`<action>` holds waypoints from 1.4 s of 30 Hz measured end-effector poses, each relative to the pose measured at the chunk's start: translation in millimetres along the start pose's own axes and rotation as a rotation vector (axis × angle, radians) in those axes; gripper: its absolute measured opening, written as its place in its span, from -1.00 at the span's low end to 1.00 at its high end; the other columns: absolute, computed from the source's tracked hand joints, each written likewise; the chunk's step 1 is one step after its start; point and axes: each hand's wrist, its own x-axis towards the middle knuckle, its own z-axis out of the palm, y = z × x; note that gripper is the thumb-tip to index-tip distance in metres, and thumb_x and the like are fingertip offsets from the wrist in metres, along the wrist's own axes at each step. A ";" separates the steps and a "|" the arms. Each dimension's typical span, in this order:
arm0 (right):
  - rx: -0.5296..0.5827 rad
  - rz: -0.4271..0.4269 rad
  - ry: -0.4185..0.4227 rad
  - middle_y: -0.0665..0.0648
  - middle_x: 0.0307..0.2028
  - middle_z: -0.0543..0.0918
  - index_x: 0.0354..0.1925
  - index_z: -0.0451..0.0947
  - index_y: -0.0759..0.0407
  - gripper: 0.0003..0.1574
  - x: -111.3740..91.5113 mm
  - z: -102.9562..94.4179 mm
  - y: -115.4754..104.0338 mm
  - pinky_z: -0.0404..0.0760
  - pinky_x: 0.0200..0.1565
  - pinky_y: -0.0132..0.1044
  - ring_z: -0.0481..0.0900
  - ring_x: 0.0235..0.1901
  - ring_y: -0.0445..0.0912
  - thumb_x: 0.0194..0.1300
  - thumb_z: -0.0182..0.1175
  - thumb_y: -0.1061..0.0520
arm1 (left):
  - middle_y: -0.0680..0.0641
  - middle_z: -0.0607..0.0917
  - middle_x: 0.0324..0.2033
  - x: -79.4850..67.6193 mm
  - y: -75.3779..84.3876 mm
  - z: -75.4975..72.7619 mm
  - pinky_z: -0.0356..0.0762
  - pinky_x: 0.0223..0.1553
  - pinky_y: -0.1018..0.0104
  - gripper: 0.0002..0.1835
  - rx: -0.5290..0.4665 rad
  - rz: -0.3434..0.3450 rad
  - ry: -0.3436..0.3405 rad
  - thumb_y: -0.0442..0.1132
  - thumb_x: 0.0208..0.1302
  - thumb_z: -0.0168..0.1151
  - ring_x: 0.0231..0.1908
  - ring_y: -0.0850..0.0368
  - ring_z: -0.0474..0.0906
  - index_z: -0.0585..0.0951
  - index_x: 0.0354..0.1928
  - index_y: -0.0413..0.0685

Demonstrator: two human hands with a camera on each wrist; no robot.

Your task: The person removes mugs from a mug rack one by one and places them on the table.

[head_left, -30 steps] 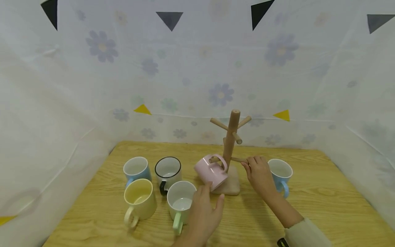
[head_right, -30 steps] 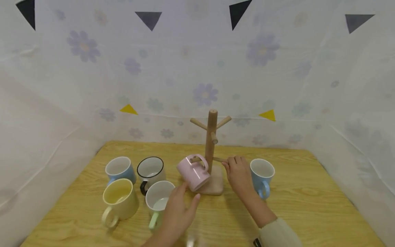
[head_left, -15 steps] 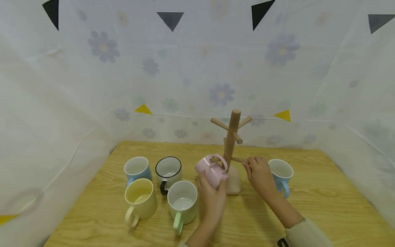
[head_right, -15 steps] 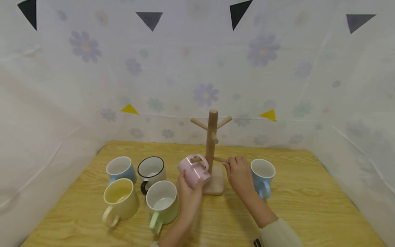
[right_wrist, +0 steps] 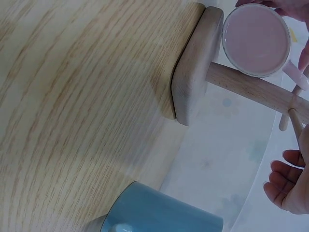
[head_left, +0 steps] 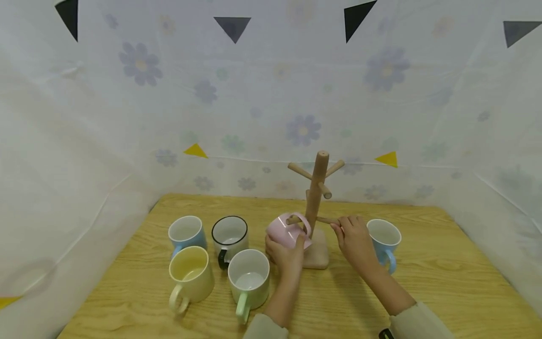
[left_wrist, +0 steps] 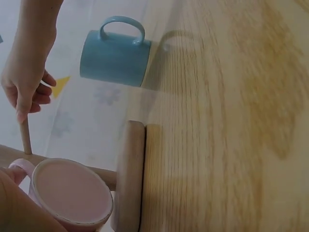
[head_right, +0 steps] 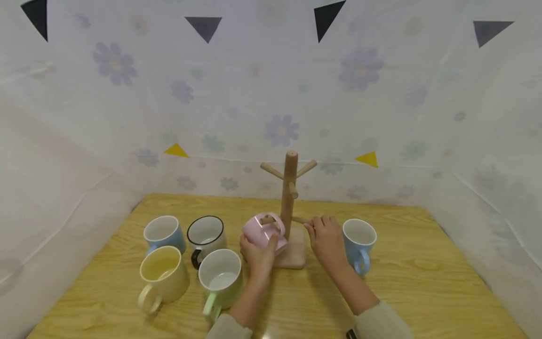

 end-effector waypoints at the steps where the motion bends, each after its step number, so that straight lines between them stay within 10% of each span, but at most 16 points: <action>1: 0.000 0.002 0.000 0.19 -0.57 0.46 -0.50 0.40 0.31 -0.79 -0.2 0.0 -0.1 0.42 -0.29 -0.10 0.41 -0.49 0.05 0.13 0.24 0.23 | -0.42 0.32 0.14 1.0 -1.2 0.7 0.21 0.21 -0.13 -0.05 0.001 -0.010 0.004 -0.25 -0.18 0.39 0.15 -0.28 0.25 0.13 0.27 -0.42; 42: 0.008 0.010 0.014 0.16 -0.59 0.42 -0.50 0.37 0.30 -0.76 -1.2 7.1 -5.9 0.38 -0.38 -0.15 0.39 -0.51 0.05 0.12 0.24 0.24 | -0.29 0.53 -0.02 -0.4 -3.7 -11.8 0.46 0.01 0.25 -0.26 -0.266 -0.351 -0.165 -0.03 0.09 0.27 -0.13 0.03 0.54 0.27 0.16 -0.42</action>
